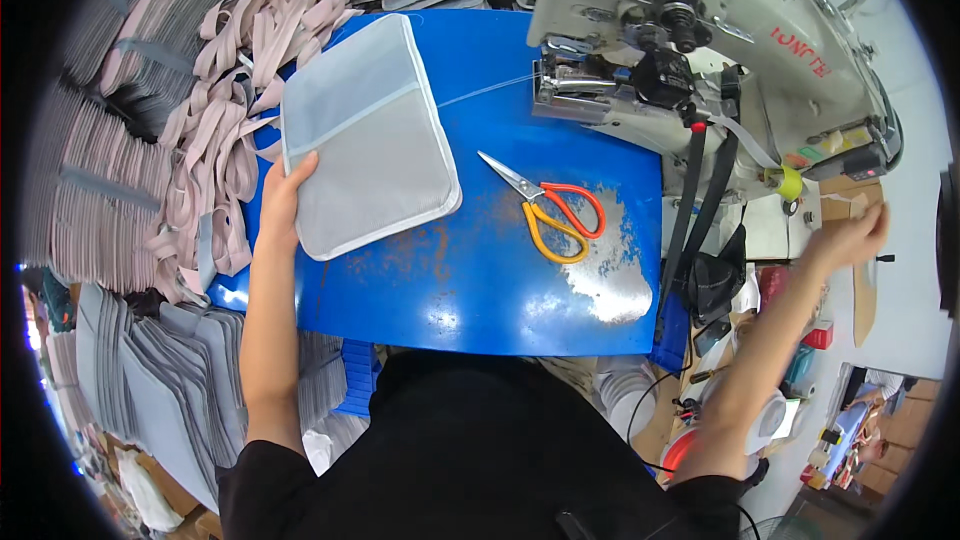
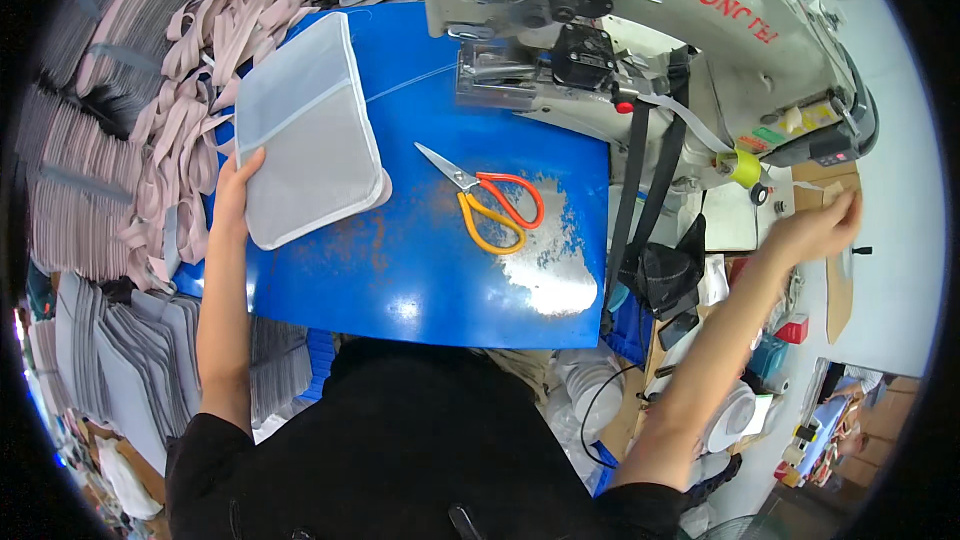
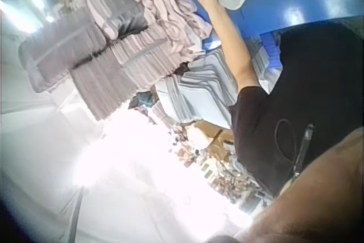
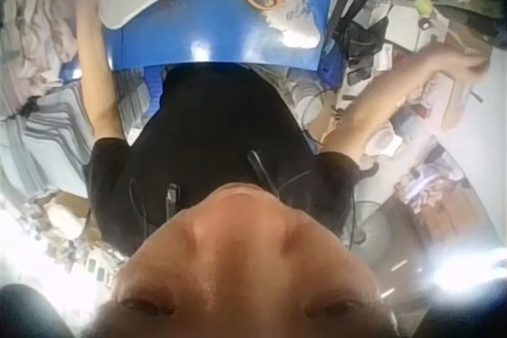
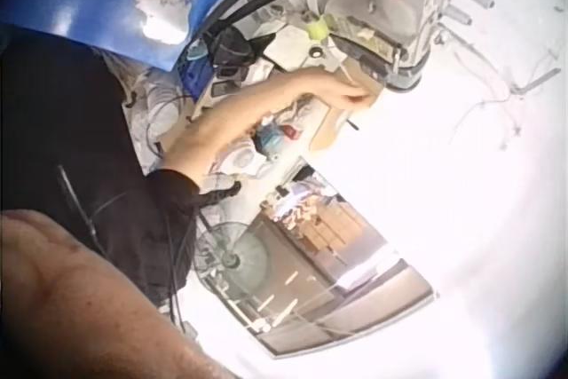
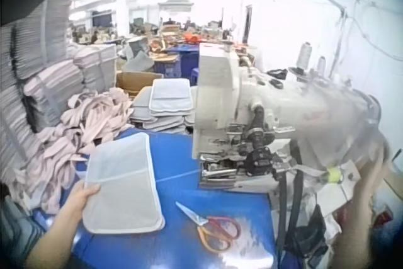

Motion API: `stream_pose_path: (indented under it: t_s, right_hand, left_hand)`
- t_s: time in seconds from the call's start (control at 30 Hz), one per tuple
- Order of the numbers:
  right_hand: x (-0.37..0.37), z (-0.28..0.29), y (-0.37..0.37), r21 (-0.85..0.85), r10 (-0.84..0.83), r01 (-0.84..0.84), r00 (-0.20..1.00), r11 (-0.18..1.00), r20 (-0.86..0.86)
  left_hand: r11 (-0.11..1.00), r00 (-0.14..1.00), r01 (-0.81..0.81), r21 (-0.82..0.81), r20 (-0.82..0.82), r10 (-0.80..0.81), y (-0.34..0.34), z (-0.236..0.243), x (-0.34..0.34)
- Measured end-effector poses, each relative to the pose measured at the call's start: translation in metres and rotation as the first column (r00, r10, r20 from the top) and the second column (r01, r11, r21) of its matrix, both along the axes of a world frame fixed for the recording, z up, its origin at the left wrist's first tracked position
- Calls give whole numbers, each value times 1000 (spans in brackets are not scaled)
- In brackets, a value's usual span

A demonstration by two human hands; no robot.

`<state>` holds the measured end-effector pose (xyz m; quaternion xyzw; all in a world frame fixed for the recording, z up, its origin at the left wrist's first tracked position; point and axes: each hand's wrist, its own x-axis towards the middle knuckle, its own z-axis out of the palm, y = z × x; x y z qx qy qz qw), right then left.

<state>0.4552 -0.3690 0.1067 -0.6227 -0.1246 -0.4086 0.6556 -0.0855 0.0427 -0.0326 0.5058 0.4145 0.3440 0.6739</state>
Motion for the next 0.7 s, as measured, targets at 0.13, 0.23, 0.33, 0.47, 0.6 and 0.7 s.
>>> stream_pose_path:
  t_s: [0.13, 0.23, 0.33, 0.47, 0.6, 0.7]
  right_hand:
    - [-182, -87, 61, -805, 495, -462, 833, 373, -248]
    - [-220, -97, 100, -846, 479, -522, 719, -105, -504]
    - [-217, -102, 112, -785, 307, -541, 724, -303, -618]
    - [-204, -114, 113, -178, 301, -962, 110, -207, -947]
    - [-251, -100, 118, -116, 398, -988, 68, -98, -915]
    - [-263, -106, 138, -360, 570, -933, 289, -13, -770]
  left_hand:
    - [999, 995, 13, -36, 104, -9, -8, -10, -1]
    - [999, 991, 0, -54, 133, 8, -15, -8, 8]
    - [999, 992, -3, -46, 127, 8, -21, -2, 1]
    - [999, 995, 15, -46, 104, -10, -25, -2, -13]
    - [998, 993, -33, -59, 111, 40, -35, 12, -3]
    - [999, 998, -16, -35, 63, 18, -30, 15, -7]
